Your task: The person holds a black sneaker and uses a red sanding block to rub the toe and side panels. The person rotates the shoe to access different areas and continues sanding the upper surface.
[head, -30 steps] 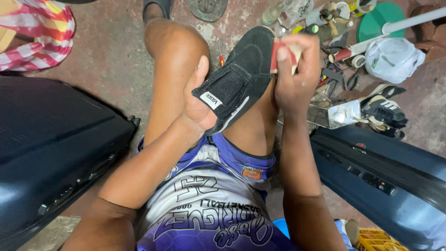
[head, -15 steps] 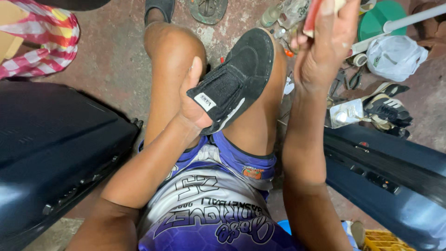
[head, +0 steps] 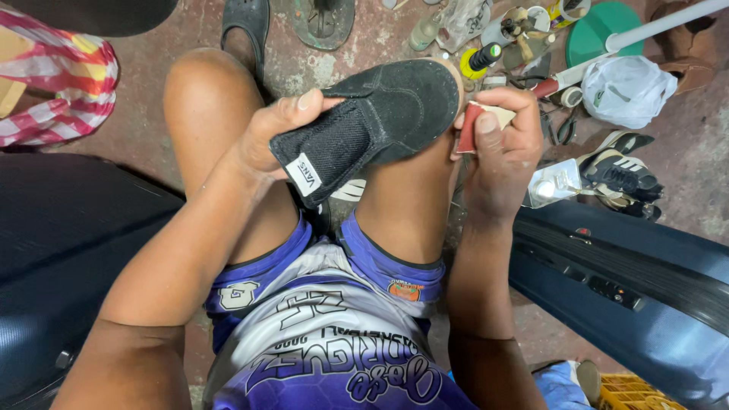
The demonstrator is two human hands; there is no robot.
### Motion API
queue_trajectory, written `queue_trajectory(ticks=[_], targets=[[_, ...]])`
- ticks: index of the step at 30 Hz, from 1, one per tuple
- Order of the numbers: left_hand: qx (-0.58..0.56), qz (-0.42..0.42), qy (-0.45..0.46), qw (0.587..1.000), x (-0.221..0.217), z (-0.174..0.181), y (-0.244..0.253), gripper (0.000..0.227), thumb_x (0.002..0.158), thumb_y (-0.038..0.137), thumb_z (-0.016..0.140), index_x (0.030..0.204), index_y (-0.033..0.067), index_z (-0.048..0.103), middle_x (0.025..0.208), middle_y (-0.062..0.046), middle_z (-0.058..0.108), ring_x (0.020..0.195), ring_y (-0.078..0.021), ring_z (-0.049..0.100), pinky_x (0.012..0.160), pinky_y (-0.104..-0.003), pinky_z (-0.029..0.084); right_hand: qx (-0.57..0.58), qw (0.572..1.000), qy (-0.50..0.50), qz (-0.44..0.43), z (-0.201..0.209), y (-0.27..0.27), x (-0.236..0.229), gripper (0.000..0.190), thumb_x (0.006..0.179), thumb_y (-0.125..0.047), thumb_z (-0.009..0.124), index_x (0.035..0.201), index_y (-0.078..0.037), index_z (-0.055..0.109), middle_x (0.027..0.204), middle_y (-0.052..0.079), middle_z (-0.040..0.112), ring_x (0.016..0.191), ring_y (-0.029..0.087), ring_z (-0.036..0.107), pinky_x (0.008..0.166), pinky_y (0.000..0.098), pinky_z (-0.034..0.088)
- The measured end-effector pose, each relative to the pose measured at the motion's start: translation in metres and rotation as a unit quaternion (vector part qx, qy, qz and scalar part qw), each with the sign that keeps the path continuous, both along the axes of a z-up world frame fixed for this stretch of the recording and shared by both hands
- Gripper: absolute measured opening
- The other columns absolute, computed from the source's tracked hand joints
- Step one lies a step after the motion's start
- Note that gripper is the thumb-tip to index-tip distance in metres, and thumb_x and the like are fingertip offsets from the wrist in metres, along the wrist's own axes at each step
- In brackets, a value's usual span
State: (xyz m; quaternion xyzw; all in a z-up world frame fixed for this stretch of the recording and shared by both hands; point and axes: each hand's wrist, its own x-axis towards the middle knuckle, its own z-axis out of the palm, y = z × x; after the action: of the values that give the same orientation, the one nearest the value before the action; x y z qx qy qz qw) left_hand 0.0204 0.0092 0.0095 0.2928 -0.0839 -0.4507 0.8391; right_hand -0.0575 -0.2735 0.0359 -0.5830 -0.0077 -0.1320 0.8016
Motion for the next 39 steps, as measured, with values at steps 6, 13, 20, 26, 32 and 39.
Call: queue_trajectory(ticks=[6,13,20,26,32,39], targets=[[0.014,-0.048,-0.030,0.998,0.012,0.010,0.003,0.081,0.101,0.051,0.066,0.143,-0.0163,0.053,0.126,-0.021,0.068,0.109,-0.0232,0.069,0.099,-0.035,0.055,-0.066,0.997,-0.037,-0.008,0.014,0.011,0.002,0.036,0.106,-0.018,0.079,0.126,0.000,0.055,0.099,0.006,0.063,0.080,0.009,0.058,0.075,0.0215,0.047],[0.023,-0.031,0.012,0.999,0.005,0.006,-0.002,0.078,0.103,0.051,0.063,0.144,-0.0153,0.053,0.129,-0.021,0.067,0.112,-0.0241,0.068,0.103,-0.036,0.054,-0.019,0.999,0.019,0.019,0.015,0.008,0.000,0.030,0.105,-0.009,0.076,0.125,0.001,0.056,0.096,0.007,0.065,0.076,0.010,0.059,0.072,0.0221,0.048],[-0.007,-0.018,0.080,0.997,0.016,0.000,-0.028,0.072,0.105,0.050,0.057,0.140,-0.0131,0.057,0.130,-0.022,0.067,0.118,-0.0275,0.068,0.111,-0.040,0.052,-0.027,0.998,0.018,-0.058,-0.004,0.002,-0.005,0.038,0.107,0.001,0.067,0.139,-0.002,0.047,0.111,0.011,0.067,0.080,0.012,0.062,0.074,0.0236,0.053],[-0.083,0.032,0.182,0.979,0.021,-0.012,-0.045,0.069,0.105,0.051,0.055,0.131,-0.0130,0.063,0.129,-0.024,0.069,0.118,-0.0313,0.069,0.114,-0.040,0.052,-0.043,0.994,0.002,-0.104,-0.017,0.006,-0.005,0.028,0.111,-0.003,0.070,0.132,0.000,0.053,0.104,0.009,0.063,0.084,0.013,0.064,0.070,0.0259,0.056],[-0.086,0.055,0.196,0.975,0.015,-0.019,-0.049,0.075,0.102,0.055,0.055,0.132,-0.0132,0.063,0.130,-0.025,0.069,0.115,-0.0313,0.070,0.112,-0.039,0.052,-0.109,0.989,-0.013,-0.100,-0.009,0.007,0.024,0.022,0.113,-0.011,0.068,0.129,-0.002,0.055,0.100,0.006,0.060,0.075,0.008,0.053,0.067,0.0186,0.043],[-0.102,0.044,0.187,0.976,0.013,-0.023,-0.048,0.081,0.103,0.061,0.053,0.135,-0.0130,0.062,0.128,-0.025,0.068,0.116,-0.0311,0.069,0.111,-0.039,0.051,-0.275,0.951,-0.031,-0.138,-0.004,0.016,0.012,0.021,0.114,-0.016,0.070,0.125,-0.001,0.059,0.117,0.005,0.054,0.108,0.011,0.058,0.100,0.0248,0.048]])
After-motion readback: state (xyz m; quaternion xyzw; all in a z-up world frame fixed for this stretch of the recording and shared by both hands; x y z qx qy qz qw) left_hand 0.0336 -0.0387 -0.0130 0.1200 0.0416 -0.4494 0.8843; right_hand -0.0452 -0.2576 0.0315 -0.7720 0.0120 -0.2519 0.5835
